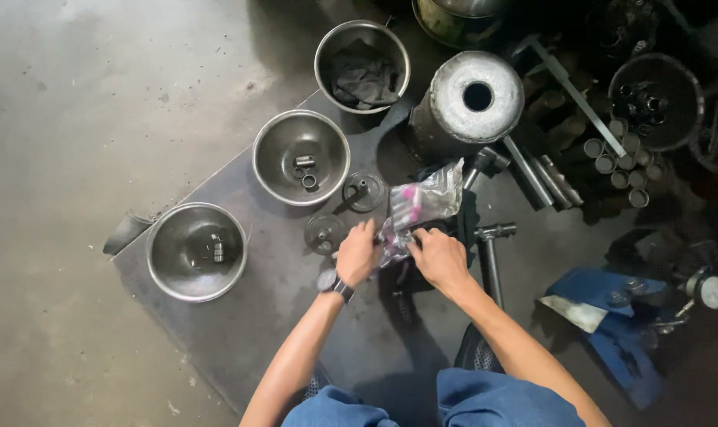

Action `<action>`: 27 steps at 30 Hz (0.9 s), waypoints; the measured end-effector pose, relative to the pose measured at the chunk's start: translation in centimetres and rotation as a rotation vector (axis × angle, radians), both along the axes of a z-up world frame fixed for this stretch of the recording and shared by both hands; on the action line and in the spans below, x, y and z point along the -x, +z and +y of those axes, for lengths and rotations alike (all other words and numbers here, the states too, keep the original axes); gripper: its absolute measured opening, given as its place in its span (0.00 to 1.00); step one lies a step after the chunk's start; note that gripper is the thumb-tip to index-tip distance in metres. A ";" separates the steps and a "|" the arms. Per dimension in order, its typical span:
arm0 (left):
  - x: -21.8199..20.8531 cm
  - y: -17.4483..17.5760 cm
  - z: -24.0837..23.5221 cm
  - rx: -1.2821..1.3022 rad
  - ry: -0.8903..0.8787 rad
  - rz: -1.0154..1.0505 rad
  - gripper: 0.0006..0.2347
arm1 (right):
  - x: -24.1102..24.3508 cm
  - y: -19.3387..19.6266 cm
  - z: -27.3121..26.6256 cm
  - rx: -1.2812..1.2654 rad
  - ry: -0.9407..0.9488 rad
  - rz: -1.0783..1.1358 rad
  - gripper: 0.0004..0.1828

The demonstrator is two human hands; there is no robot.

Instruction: Selecting, cleaning, and drilling small metal parts using a drill press.

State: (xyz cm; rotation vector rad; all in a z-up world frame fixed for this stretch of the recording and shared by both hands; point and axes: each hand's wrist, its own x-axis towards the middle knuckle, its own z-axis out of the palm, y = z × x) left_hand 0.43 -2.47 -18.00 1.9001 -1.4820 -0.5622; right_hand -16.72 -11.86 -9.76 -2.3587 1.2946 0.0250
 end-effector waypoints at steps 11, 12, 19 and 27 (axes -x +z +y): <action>-0.2 -0.4 5.8 -0.204 0.229 0.593 0.05 | 1.0 1.0 1.1 -0.247 0.046 -0.140 0.27; 0.0 -0.3 6.3 -0.124 0.229 0.718 0.05 | 0.4 1.0 1.6 -0.193 0.110 -0.189 0.31; -0.6 3.0 5.6 -0.061 0.287 0.800 0.04 | 1.1 2.4 0.8 -0.249 -0.007 -0.417 0.28; -1.3 6.9 3.2 -0.005 0.411 1.208 0.03 | 0.2 10.4 -1.2 -0.152 0.187 -0.642 0.18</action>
